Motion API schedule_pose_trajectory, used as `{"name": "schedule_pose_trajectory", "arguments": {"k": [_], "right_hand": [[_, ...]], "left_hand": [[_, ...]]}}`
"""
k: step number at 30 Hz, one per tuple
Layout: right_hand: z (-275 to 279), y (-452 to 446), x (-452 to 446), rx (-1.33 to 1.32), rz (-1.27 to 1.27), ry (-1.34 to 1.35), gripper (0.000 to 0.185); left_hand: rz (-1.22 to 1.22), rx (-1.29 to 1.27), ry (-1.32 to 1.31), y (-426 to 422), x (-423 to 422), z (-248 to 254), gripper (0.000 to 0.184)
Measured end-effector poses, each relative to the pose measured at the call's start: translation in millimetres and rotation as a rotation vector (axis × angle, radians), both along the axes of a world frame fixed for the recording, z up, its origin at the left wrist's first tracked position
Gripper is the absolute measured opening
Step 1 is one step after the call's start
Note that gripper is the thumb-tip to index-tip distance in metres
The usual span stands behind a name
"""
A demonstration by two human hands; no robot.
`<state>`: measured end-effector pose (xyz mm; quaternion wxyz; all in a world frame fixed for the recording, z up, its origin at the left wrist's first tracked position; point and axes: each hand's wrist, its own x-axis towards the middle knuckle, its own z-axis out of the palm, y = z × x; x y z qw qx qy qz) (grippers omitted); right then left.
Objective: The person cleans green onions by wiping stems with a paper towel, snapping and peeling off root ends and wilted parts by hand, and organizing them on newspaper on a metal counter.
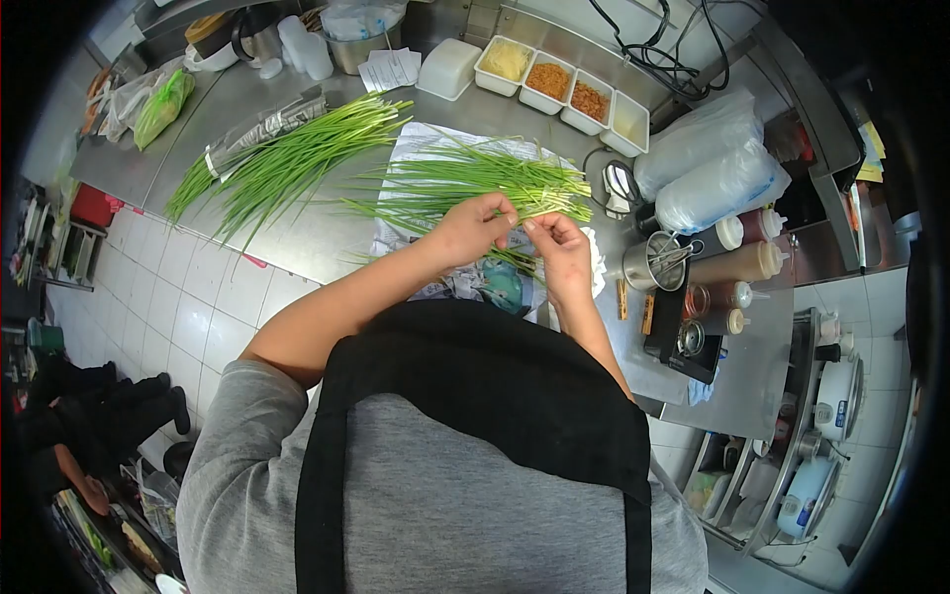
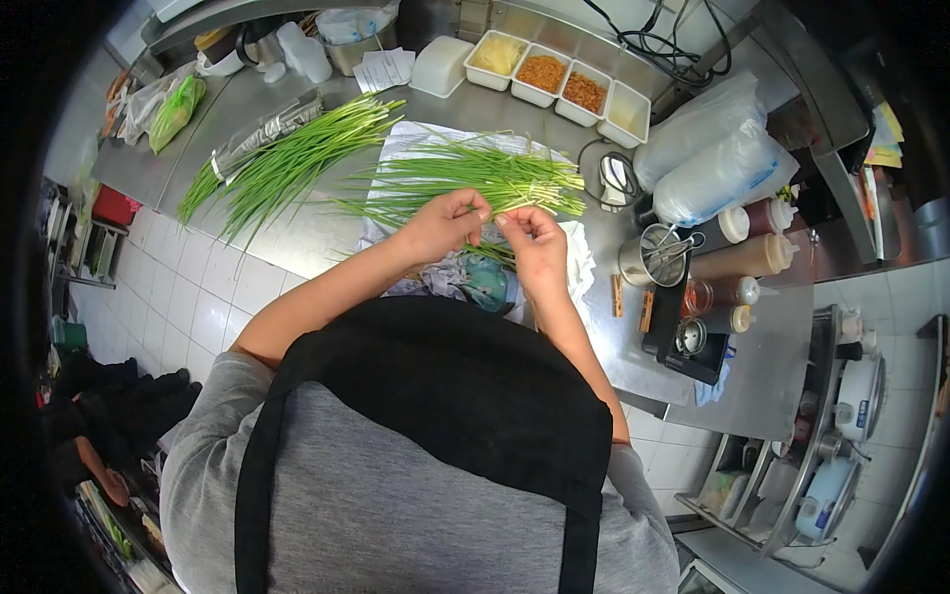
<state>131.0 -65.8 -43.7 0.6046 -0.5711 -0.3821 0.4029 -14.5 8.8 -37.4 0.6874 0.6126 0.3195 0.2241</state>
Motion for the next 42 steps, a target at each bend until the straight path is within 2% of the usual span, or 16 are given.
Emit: {"name": "schedule_pose_trajectory", "arguments": {"k": [9,11,16,20,23,24,27,28,31,32,35,37,39,40,41,42], "right_hand": [[1.6,-2.4,2.4,-0.084,0.078,0.079,0.011],[1.6,-2.3,8.7,-0.080,-0.013,0.117,0.013],[4.1,-3.5,21.5,-0.030,-0.142,0.279,0.016],[-4.2,-4.4,8.6,-0.053,0.001,0.300,0.014],[-10.0,-11.3,33.4,0.044,-0.260,0.226,0.013],[-20.8,-16.8,52.5,0.068,-0.322,0.012,0.014],[-26.3,-51.2,75.9,0.057,-0.278,-1.174,0.018],[-10.0,-64.9,59.4,0.002,-0.229,-1.298,0.026],[-30.9,-83.6,52.9,-0.062,-0.191,-1.244,0.028],[-42.9,-87.2,62.9,-0.104,-0.157,-1.083,0.032],[-33.9,-88.1,75.7,-0.143,-0.368,-0.885,0.034],[-22.5,-81.7,75.3,0.038,-0.318,0.018,0.033],[5.7,-71.0,58.2,0.143,-0.223,0.604,0.037],[6.2,-67.9,52.7,0.229,-0.037,0.821,0.040],[5.8,-61.3,38.8,0.246,-0.014,0.858,0.041],[17.4,-54.9,20.4,0.133,-0.031,0.688,0.041]], "left_hand": [[0.031,-0.059,-0.018,2.1,1.8,-6.0,0.010],[0.053,-0.047,0.001,2.5,1.4,-5.6,0.010],[0.082,0.106,0.055,2.1,1.3,-10.3,0.008],[0.036,0.280,0.038,-4.1,7.2,-15.5,0.006],[0.063,0.320,0.050,-5.6,7.7,-12.8,0.006],[0.067,0.311,0.055,-5.4,6.1,-13.7,0.006],[0.075,0.274,0.050,-2.3,2.0,-15.8,0.006],[0.074,0.251,0.035,-2.3,2.1,-15.4,0.006],[0.042,0.189,-0.007,-3.4,4.5,-12.3,0.006],[0.026,0.171,-0.020,-3.6,5.8,-10.6,0.006],[0.021,0.120,-0.091,-7.7,9.7,-4.1,0.005],[0.018,0.159,-0.159,-12.0,12.8,4.9,0.005],[-0.006,0.201,-0.172,-17.0,17.2,11.1,0.004],[-0.019,0.220,-0.158,-20.0,20.4,11.8,0.004],[-0.031,0.239,-0.145,-23.4,23.9,11.5,0.005],[-0.033,0.272,-0.129,-27.1,27.2,10.3,0.005]]}}
